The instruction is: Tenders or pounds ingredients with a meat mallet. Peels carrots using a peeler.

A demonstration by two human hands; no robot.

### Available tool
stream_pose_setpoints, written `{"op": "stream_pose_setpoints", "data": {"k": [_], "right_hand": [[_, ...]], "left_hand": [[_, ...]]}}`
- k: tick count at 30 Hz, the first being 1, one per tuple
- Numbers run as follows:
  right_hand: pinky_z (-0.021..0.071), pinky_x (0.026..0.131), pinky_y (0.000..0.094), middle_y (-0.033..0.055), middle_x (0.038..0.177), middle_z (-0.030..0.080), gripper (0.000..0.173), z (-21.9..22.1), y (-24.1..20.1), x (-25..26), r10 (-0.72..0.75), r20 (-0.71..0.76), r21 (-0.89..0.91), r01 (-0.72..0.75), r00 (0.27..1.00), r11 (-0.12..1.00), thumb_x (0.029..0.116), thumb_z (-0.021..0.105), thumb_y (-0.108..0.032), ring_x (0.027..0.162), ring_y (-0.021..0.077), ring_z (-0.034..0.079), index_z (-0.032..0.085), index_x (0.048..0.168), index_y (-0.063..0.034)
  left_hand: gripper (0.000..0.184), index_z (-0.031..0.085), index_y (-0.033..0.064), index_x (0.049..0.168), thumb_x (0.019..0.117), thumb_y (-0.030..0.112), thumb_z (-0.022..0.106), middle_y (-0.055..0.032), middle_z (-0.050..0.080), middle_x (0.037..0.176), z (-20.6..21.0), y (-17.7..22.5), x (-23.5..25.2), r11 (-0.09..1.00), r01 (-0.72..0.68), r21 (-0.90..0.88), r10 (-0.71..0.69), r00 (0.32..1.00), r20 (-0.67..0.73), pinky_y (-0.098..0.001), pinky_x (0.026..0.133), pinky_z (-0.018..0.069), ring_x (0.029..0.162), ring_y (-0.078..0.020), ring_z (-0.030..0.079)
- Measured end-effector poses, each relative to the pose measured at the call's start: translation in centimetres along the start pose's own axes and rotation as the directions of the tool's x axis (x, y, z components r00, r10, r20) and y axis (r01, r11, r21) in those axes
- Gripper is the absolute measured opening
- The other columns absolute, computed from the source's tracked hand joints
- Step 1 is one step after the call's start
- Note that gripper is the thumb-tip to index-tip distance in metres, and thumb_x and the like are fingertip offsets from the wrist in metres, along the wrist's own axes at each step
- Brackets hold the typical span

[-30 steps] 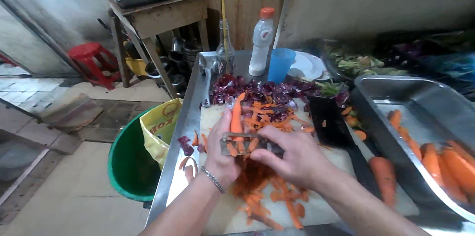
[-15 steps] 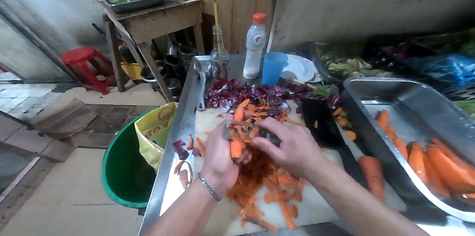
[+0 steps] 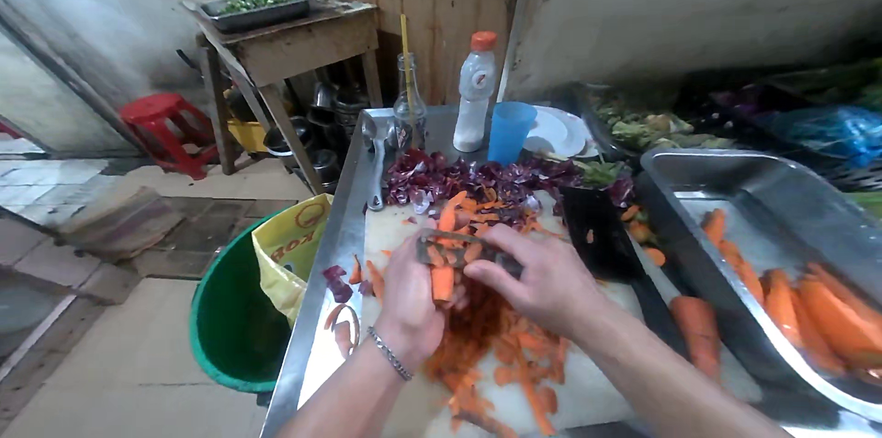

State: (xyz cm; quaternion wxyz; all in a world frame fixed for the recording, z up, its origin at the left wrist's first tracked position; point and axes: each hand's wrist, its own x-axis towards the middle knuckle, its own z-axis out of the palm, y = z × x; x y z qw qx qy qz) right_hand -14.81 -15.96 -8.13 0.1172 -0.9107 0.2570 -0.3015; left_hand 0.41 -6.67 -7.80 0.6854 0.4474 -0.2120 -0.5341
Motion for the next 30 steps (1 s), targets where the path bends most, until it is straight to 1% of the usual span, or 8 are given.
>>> {"op": "stream_pose_setpoints", "data": {"k": [3, 6, 10, 13, 17, 20, 24, 30], "right_hand": [[0.0484, 0.046, 0.0441, 0.0, 0.06, 0.058, 0.053, -0.6, 1.7, 0.6, 0.123, -0.043, -0.096, -0.126, 0.992, 0.987, 0.0987, 0.048, -0.065, 0.053, 0.0205, 0.061, 0.068, 0.102, -0.0162], [0.0505, 0.052, 0.0517, 0.0053, 0.067, 0.063, 0.054, -1.5, 2.7, 1.0, 0.328, -0.039, -0.067, -0.33, 0.944, 0.942, 0.1004, 0.048, -0.065, 0.061, 0.0274, 0.065, 0.067, 0.109, -0.0158], [0.0479, 0.045, 0.0392, -0.0048, 0.06, 0.055, 0.052, -1.3, 1.1, 0.2, 0.212, -0.043, 0.034, -0.211, 0.976, 0.977, 0.1005, 0.044, -0.065, 0.051, 0.0135, 0.057, 0.067, 0.102, -0.019], [0.0475, 0.045, 0.039, -0.0046, 0.058, 0.054, 0.054, -0.5, -0.1, 0.1, 0.103, -0.028, -0.04, -0.104, 0.994, 0.994, 0.0984, 0.045, -0.068, 0.051, 0.0148, 0.059, 0.067, 0.098, -0.0185], [0.0504, 0.052, 0.0522, 0.0067, 0.066, 0.062, 0.055, -1.2, 2.1, 1.2, 0.353, -0.009, -0.102, -0.352, 0.935, 0.93, 0.1016, 0.046, -0.065, 0.061, 0.0292, 0.065, 0.067, 0.107, -0.0144], [0.0509, 0.055, 0.0495, 0.0042, 0.07, 0.062, 0.055, -1.7, 3.1, 1.2, 0.431, 0.004, 0.046, -0.43, 0.902, 0.901, 0.1031, 0.042, -0.064, 0.061, 0.0233, 0.062, 0.068, 0.109, -0.0152], [0.0485, 0.051, 0.0386, -0.004, 0.066, 0.057, 0.052, -1.4, 1.7, 0.5, 0.33, 0.073, 0.161, -0.338, 0.941, 0.927, 0.1016, 0.042, -0.065, 0.055, 0.0124, 0.056, 0.067, 0.104, -0.0196], [0.0455, 0.043, 0.0316, -0.0094, 0.058, 0.052, 0.053, 0.7, -2.0, -0.8, -0.043, 0.074, 0.104, 0.035, 0.996, 0.994, 0.0992, 0.043, -0.069, 0.049, 0.0065, 0.054, 0.066, 0.099, -0.0223]], "left_hand": [[0.05, 0.056, 0.0098, 0.09, 0.1119, 0.038, 0.022, -0.0029, 0.052, 0.061, 0.5, -0.3, -0.2, 0.998, 0.05, 0.024, -0.051, 0.997, 0.054, -0.0239, 0.048, 0.0453, 0.047, -0.0104, 0.048], [0.055, 0.062, 0.0092, 0.112, 0.1117, 0.047, 0.023, -0.0041, 0.052, 0.065, 0.6, -0.6, -0.2, 0.997, 0.035, 0.067, -0.042, 0.994, 0.096, -0.0243, 0.048, 0.0466, 0.049, -0.0111, 0.049], [0.05, 0.06, 0.0084, 0.102, 0.1126, 0.042, 0.025, -0.0056, 0.055, 0.067, 0.3, -0.4, 0.2, 0.992, -0.023, 0.122, 0.017, 0.998, 0.053, -0.0248, 0.049, 0.047, 0.051, -0.012, 0.051], [0.041, 0.062, 0.0114, 0.102, 0.1114, 0.033, 0.028, -0.0052, 0.056, 0.067, 0.1, -0.4, 0.1, 0.989, -0.058, 0.133, 0.052, 0.997, 0.05, -0.0248, 0.049, 0.0467, 0.051, -0.0117, 0.052], [0.047, 0.056, 0.0112, 0.117, 0.1116, 0.045, 0.025, -0.0068, 0.055, 0.07, 0.1, -0.2, 0.1, 0.983, -0.017, 0.182, -0.007, 0.992, 0.128, -0.0241, 0.048, 0.0467, 0.051, -0.0126, 0.051], [0.052, 0.056, 0.0111, 0.114, 0.1092, 0.055, 0.028, -0.0047, 0.057, 0.073, -0.1, 0.5, 0.4, 0.981, 0.094, 0.171, -0.113, 0.988, 0.108, -0.0214, 0.046, 0.0446, 0.05, -0.0093, 0.05], [0.05, 0.059, 0.0136, 0.118, 0.1108, 0.051, 0.027, -0.0034, 0.057, 0.078, -0.4, 1.3, 0.9, 0.986, 0.113, 0.122, -0.118, 0.993, 0.032, -0.0228, 0.048, 0.0477, 0.052, -0.0095, 0.05], [0.051, 0.065, 0.0162, 0.118, 0.1087, 0.054, 0.032, -0.0006, 0.061, 0.072, -1.6, 1.2, 1.5, 1.0, 0.01, 0.017, -0.01, 1.0, -0.012, -0.0245, 0.052, 0.0534, 0.058, -0.0085, 0.06]]}}
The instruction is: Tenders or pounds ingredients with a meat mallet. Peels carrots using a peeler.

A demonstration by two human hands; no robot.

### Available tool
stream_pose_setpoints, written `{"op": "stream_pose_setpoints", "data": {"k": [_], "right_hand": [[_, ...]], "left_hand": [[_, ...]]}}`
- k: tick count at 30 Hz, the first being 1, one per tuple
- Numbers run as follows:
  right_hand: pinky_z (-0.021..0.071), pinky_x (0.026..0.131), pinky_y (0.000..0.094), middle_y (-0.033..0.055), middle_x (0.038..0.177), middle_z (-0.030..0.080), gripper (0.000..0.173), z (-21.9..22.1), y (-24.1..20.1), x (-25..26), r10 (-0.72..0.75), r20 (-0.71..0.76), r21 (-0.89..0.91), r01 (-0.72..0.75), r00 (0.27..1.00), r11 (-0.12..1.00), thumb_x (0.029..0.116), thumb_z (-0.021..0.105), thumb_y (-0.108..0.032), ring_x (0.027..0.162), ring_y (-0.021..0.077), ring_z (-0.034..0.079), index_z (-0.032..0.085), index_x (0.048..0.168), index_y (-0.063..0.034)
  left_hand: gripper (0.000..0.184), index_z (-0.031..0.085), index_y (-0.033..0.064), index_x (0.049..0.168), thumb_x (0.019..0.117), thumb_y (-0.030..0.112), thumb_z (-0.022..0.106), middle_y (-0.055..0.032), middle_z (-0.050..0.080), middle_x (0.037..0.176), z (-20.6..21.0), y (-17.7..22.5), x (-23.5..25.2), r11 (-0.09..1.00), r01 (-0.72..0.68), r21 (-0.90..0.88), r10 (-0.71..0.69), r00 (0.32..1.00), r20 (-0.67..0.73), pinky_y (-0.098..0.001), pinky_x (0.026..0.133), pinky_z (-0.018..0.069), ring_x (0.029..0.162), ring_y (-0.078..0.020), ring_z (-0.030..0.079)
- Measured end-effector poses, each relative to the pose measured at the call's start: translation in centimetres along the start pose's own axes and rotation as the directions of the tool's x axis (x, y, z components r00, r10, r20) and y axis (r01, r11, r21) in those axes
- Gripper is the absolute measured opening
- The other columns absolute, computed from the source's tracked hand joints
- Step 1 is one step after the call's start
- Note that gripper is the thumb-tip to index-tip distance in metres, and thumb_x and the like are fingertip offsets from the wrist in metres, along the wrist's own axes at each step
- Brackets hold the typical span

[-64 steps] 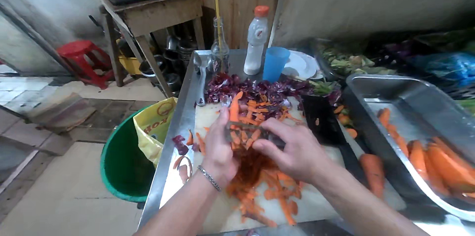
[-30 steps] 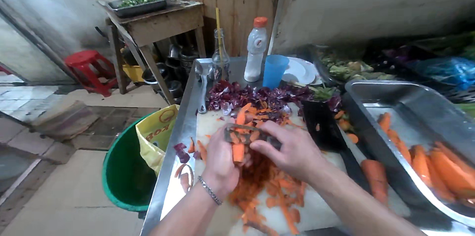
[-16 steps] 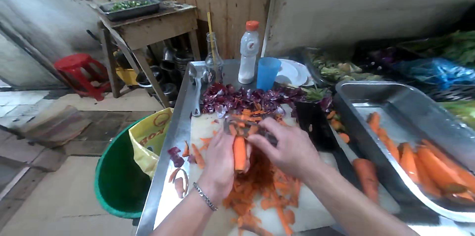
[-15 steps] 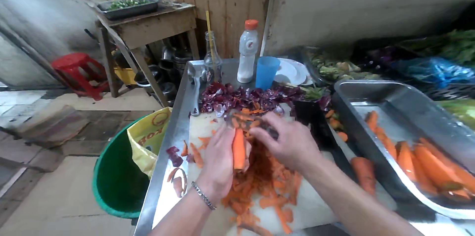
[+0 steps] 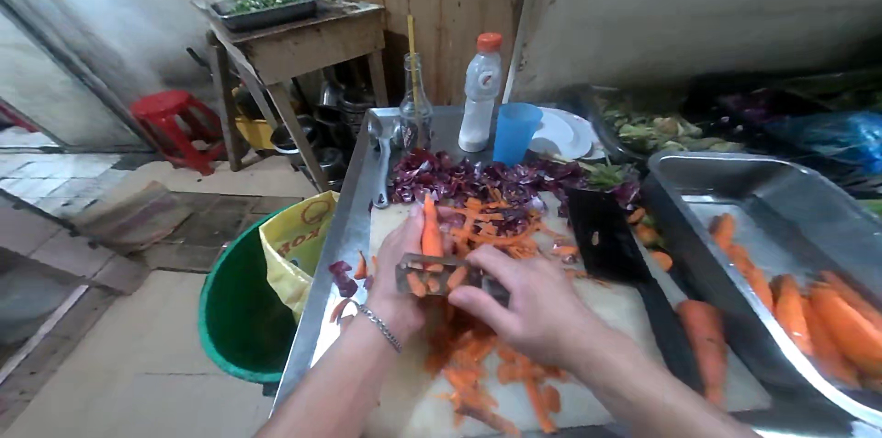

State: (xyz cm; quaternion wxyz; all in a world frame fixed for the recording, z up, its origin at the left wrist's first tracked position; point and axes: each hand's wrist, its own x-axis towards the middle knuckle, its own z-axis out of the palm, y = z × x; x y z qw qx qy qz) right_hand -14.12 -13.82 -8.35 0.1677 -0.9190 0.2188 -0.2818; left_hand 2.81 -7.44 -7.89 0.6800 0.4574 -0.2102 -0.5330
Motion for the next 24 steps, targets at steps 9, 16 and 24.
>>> {"op": "stream_pose_setpoints", "data": {"k": [9, 16, 24], "right_hand": [[0.0436, 0.04, 0.0324, -0.007, 0.057, 0.052, 0.052, -0.2, 0.8, 0.2, -0.105, -0.113, -0.132, 0.09, 0.988, 0.987, 0.0983, 0.047, -0.066, 0.047, 0.0097, 0.055, 0.068, 0.098, -0.0182], [0.0475, 0.045, 0.0428, -0.001, 0.058, 0.055, 0.057, -1.5, 2.6, 1.1, 0.104, -0.103, -0.175, -0.121, 0.989, 0.977, 0.0994, 0.045, -0.067, 0.052, 0.0196, 0.06, 0.067, 0.101, -0.015], [0.0453, 0.041, 0.0344, -0.007, 0.057, 0.053, 0.054, -0.6, 1.4, 0.6, -0.032, -0.089, -0.091, 0.024, 0.996, 0.996, 0.0983, 0.045, -0.068, 0.048, 0.0102, 0.055, 0.068, 0.098, -0.0191]], "left_hand": [[0.046, 0.067, 0.0174, 0.119, 0.1075, 0.052, 0.04, -0.0021, 0.066, 0.08, 0.6, 0.1, -0.6, 1.0, -0.005, 0.002, 0.005, 1.0, 0.027, -0.026, 0.06, 0.0562, 0.067, -0.0097, 0.065], [0.042, 0.057, 0.0115, 0.106, 0.1127, 0.037, 0.024, -0.0032, 0.053, 0.07, 1.8, 0.2, -1.4, 0.998, 0.063, 0.029, -0.065, 0.993, 0.096, -0.0217, 0.043, 0.0467, 0.045, -0.0084, 0.047], [0.045, 0.068, 0.016, 0.12, 0.1107, 0.041, 0.032, -0.0021, 0.061, 0.073, 0.8, -0.4, -1.0, 0.999, 0.039, 0.005, -0.039, 0.993, 0.109, -0.0222, 0.049, 0.0501, 0.054, -0.0076, 0.056]]}}
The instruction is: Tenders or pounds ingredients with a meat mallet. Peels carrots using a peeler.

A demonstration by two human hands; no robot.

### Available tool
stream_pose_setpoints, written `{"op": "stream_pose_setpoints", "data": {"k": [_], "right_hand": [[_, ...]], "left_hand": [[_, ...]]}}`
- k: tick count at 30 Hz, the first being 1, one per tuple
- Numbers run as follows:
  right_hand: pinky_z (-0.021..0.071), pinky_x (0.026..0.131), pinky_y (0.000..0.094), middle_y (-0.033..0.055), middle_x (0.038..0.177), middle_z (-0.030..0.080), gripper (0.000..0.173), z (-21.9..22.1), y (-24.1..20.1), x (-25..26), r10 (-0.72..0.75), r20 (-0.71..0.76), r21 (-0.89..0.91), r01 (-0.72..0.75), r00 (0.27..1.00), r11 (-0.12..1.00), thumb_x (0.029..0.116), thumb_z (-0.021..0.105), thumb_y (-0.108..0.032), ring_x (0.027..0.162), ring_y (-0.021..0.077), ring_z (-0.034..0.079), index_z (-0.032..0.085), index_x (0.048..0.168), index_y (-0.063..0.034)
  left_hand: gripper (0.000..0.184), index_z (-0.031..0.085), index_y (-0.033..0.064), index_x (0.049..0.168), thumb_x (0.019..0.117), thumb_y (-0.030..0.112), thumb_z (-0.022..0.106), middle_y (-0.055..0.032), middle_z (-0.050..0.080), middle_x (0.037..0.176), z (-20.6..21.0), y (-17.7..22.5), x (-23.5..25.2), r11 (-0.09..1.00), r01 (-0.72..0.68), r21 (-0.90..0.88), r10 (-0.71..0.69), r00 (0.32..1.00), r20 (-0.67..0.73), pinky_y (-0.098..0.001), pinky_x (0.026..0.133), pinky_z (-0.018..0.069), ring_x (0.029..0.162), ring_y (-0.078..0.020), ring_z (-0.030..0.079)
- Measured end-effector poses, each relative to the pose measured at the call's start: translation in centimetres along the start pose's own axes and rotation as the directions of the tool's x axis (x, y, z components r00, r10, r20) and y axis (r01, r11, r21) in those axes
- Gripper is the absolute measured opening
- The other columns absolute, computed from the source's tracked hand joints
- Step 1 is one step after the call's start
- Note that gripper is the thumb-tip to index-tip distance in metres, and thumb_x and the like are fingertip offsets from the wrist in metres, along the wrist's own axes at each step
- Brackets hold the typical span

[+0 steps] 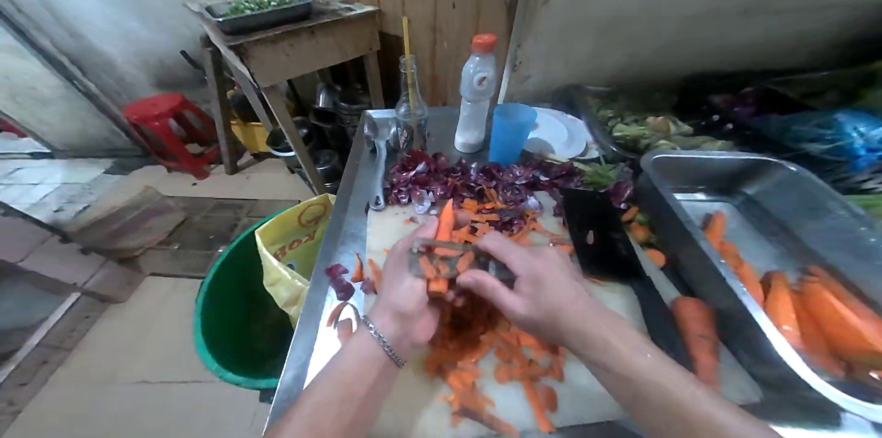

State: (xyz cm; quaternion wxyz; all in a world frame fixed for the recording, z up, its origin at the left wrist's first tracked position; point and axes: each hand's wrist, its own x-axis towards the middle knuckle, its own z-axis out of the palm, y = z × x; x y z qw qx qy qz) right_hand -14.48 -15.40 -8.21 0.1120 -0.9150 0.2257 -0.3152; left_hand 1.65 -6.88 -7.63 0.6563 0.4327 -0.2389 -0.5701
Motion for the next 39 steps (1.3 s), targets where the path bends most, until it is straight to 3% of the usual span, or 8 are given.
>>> {"op": "stream_pose_setpoints", "data": {"k": [3, 7, 9, 13, 18, 23, 29, 39], "right_hand": [[0.0481, 0.045, 0.0427, -0.0003, 0.059, 0.057, 0.055, -0.6, 1.7, 0.6, 0.122, -0.028, -0.102, -0.124, 0.992, 0.987, 0.0997, 0.046, -0.065, 0.052, 0.0201, 0.061, 0.068, 0.103, -0.0145], [0.0481, 0.048, 0.0451, 0.0006, 0.062, 0.058, 0.055, -1.5, 2.8, 0.6, 0.302, -0.028, -0.088, -0.304, 0.953, 0.949, 0.0999, 0.045, -0.067, 0.056, 0.0215, 0.062, 0.067, 0.105, -0.0168], [0.0482, 0.046, 0.0383, -0.0053, 0.061, 0.056, 0.052, -1.4, 1.7, 0.2, 0.235, 0.007, 0.008, -0.235, 0.972, 0.972, 0.0999, 0.044, -0.067, 0.053, 0.013, 0.058, 0.067, 0.103, -0.0198], [0.0454, 0.041, 0.033, -0.0086, 0.057, 0.052, 0.053, 0.0, -0.3, -0.2, 0.025, 0.008, 0.03, -0.025, 1.0, 0.999, 0.0983, 0.045, -0.069, 0.048, 0.008, 0.055, 0.067, 0.097, -0.0207], [0.0478, 0.045, 0.045, 0.0017, 0.06, 0.058, 0.054, -0.8, 2.0, 0.7, 0.174, -0.074, -0.153, -0.183, 0.982, 0.971, 0.099, 0.049, -0.064, 0.053, 0.0231, 0.062, 0.069, 0.103, -0.0142], [0.0492, 0.057, 0.0491, 0.0043, 0.07, 0.058, 0.053, -2.2, 2.9, 1.4, 0.51, 0.068, 0.085, -0.515, 0.857, 0.853, 0.1031, 0.044, -0.063, 0.062, 0.023, 0.059, 0.066, 0.107, -0.0145], [0.0505, 0.05, 0.0376, -0.0057, 0.064, 0.058, 0.052, -1.0, 0.5, 0.1, 0.298, 0.141, 0.156, -0.319, 0.944, 0.935, 0.1007, 0.044, -0.066, 0.055, 0.0106, 0.057, 0.068, 0.104, -0.0208], [0.0445, 0.042, 0.0308, -0.0087, 0.056, 0.051, 0.054, 0.3, -1.2, -0.8, -0.019, 0.021, 0.001, 0.019, 1.0, 1.0, 0.0985, 0.044, -0.069, 0.049, 0.0072, 0.054, 0.066, 0.098, -0.0199]], "left_hand": [[0.041, 0.056, 0.0104, 0.093, 0.1105, 0.032, 0.025, -0.0022, 0.053, 0.066, 0.9, -0.2, -0.3, 0.997, 0.072, -0.002, -0.072, 0.997, 0.013, -0.023, 0.047, 0.0475, 0.047, -0.0088, 0.048], [0.049, 0.06, 0.0078, 0.112, 0.1123, 0.044, 0.027, -0.0033, 0.052, 0.068, 0.9, -0.4, -0.2, 0.997, 0.056, 0.054, -0.057, 0.998, 0.021, -0.0241, 0.048, 0.0493, 0.048, -0.0101, 0.049], [0.048, 0.059, 0.0097, 0.098, 0.1119, 0.044, 0.028, -0.0037, 0.054, 0.067, 0.9, -0.2, 0.0, 0.998, 0.043, 0.047, -0.041, 0.999, -0.035, -0.0247, 0.047, 0.0485, 0.048, -0.0105, 0.049], [0.045, 0.07, 0.0152, 0.121, 0.1095, 0.045, 0.038, -0.0061, 0.066, 0.082, 0.1, -0.3, -0.1, 1.0, -0.001, 0.0, 0.001, 0.999, -0.048, -0.0233, 0.052, 0.0516, 0.06, -0.01, 0.059], [0.044, 0.056, 0.0085, 0.09, 0.1114, 0.034, 0.026, -0.0035, 0.054, 0.067, 1.1, -0.1, -0.2, 0.997, 0.063, 0.055, -0.061, 0.998, -0.031, -0.0243, 0.048, 0.0488, 0.048, -0.0102, 0.05], [0.052, 0.06, 0.0118, 0.123, 0.1104, 0.051, 0.028, -0.0039, 0.057, 0.076, 0.5, 0.3, 0.2, 0.992, 0.047, 0.113, -0.045, 0.999, -0.016, -0.0251, 0.05, 0.052, 0.053, -0.0111, 0.053], [0.045, 0.062, 0.0107, 0.102, 0.1116, 0.044, 0.033, -0.0034, 0.057, 0.073, 0.5, 0.9, 0.6, 0.998, 0.055, 0.023, -0.05, 0.98, -0.195, -0.0254, 0.051, 0.0505, 0.054, -0.0117, 0.053], [0.036, 0.064, 0.0126, 0.117, 0.1106, 0.038, 0.039, -0.0049, 0.066, 0.081, -0.5, 0.5, 0.4, 0.999, -0.042, -0.003, 0.042, 0.992, -0.115, -0.0251, 0.058, 0.0567, 0.066, -0.0113, 0.066]]}}
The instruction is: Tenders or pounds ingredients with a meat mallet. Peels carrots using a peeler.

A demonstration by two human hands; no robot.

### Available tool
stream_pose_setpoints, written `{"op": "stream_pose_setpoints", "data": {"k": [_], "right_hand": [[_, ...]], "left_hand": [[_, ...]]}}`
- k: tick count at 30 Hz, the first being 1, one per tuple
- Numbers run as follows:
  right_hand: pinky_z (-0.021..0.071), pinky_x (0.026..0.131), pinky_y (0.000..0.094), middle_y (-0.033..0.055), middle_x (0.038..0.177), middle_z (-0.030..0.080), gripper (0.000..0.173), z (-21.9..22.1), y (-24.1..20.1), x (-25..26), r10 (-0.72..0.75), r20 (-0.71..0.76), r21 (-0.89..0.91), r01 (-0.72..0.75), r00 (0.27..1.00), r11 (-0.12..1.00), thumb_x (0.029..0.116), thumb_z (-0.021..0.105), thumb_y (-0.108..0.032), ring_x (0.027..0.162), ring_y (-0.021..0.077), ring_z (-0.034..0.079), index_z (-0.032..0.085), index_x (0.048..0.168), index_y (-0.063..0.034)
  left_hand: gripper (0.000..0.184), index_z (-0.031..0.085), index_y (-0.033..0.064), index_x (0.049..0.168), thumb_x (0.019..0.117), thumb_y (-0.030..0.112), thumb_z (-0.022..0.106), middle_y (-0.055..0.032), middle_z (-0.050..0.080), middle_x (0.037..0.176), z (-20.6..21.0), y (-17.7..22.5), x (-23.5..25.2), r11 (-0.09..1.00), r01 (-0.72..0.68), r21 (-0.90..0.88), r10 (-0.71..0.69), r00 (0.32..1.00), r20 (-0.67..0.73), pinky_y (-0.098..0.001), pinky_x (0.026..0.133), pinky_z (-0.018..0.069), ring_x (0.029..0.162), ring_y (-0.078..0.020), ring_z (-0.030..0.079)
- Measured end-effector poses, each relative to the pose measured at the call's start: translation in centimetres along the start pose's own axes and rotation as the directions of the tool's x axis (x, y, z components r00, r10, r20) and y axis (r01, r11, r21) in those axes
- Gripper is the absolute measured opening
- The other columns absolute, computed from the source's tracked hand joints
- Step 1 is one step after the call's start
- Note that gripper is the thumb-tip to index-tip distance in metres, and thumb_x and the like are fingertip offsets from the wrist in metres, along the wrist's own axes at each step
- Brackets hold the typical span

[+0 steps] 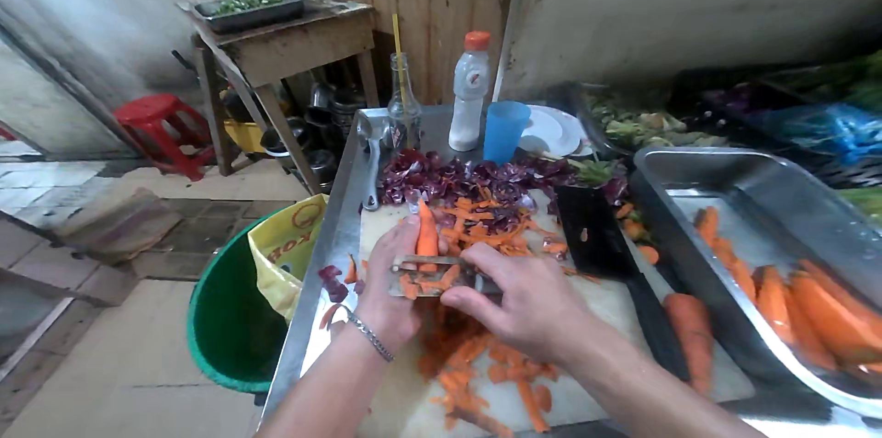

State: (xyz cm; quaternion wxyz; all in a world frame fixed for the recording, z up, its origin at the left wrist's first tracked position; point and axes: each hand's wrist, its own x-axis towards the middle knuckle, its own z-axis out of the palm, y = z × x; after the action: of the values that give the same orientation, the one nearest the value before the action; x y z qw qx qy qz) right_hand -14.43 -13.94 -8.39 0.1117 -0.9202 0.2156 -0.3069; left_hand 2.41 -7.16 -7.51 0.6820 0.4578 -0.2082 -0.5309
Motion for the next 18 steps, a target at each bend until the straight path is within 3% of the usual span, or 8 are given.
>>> {"op": "stream_pose_setpoints", "data": {"k": [9, 12, 15, 18], "right_hand": [[0.0428, 0.041, 0.0316, -0.0073, 0.056, 0.051, 0.054, 0.0, 1.2, 0.4, -0.064, -0.06, -0.041, 0.062, 0.996, 0.997, 0.099, 0.045, -0.067, 0.047, 0.0094, 0.054, 0.067, 0.096, -0.0176], [0.0483, 0.043, 0.0397, -0.002, 0.058, 0.056, 0.056, -0.4, 1.9, 0.9, 0.063, -0.034, -0.077, -0.065, 0.997, 0.995, 0.0995, 0.046, -0.066, 0.051, 0.0171, 0.06, 0.068, 0.1, -0.015], [0.0479, 0.047, 0.0413, -0.0022, 0.059, 0.055, 0.057, -1.2, 3.1, 1.1, 0.222, -0.02, -0.09, -0.223, 0.975, 0.971, 0.0993, 0.043, -0.069, 0.053, 0.0176, 0.06, 0.067, 0.1, -0.0174], [0.0471, 0.044, 0.0356, -0.0065, 0.059, 0.054, 0.054, -1.2, 2.0, 0.5, 0.143, -0.017, 0.014, -0.143, 0.99, 0.99, 0.0993, 0.044, -0.068, 0.051, 0.0109, 0.056, 0.067, 0.097, -0.019]], "left_hand": [[0.036, 0.065, 0.0129, 0.12, 0.1089, 0.04, 0.044, -0.0064, 0.068, 0.087, 0.6, 0.0, -0.3, 1.0, -0.012, -0.012, 0.012, 0.999, -0.036, -0.0289, 0.065, 0.059, 0.074, -0.0139, 0.068], [0.04, 0.062, 0.0116, 0.118, 0.1119, 0.038, 0.033, -0.0052, 0.06, 0.075, 1.2, 0.0, -0.8, 0.998, 0.002, 0.055, -0.001, 1.0, -0.004, -0.0235, 0.048, 0.0508, 0.054, -0.0102, 0.057], [0.04, 0.055, 0.0082, 0.104, 0.113, 0.031, 0.023, -0.0063, 0.057, 0.074, 1.4, -0.2, -1.1, 0.997, 0.01, 0.074, -0.017, 0.995, 0.097, -0.0231, 0.046, 0.0495, 0.049, -0.0101, 0.051], [0.041, 0.062, 0.0125, 0.113, 0.1124, 0.038, 0.03, -0.0052, 0.058, 0.073, 1.2, -0.3, -0.8, 0.999, 0.011, 0.045, -0.014, 0.999, 0.052, -0.0246, 0.049, 0.0494, 0.053, -0.0108, 0.053]]}}
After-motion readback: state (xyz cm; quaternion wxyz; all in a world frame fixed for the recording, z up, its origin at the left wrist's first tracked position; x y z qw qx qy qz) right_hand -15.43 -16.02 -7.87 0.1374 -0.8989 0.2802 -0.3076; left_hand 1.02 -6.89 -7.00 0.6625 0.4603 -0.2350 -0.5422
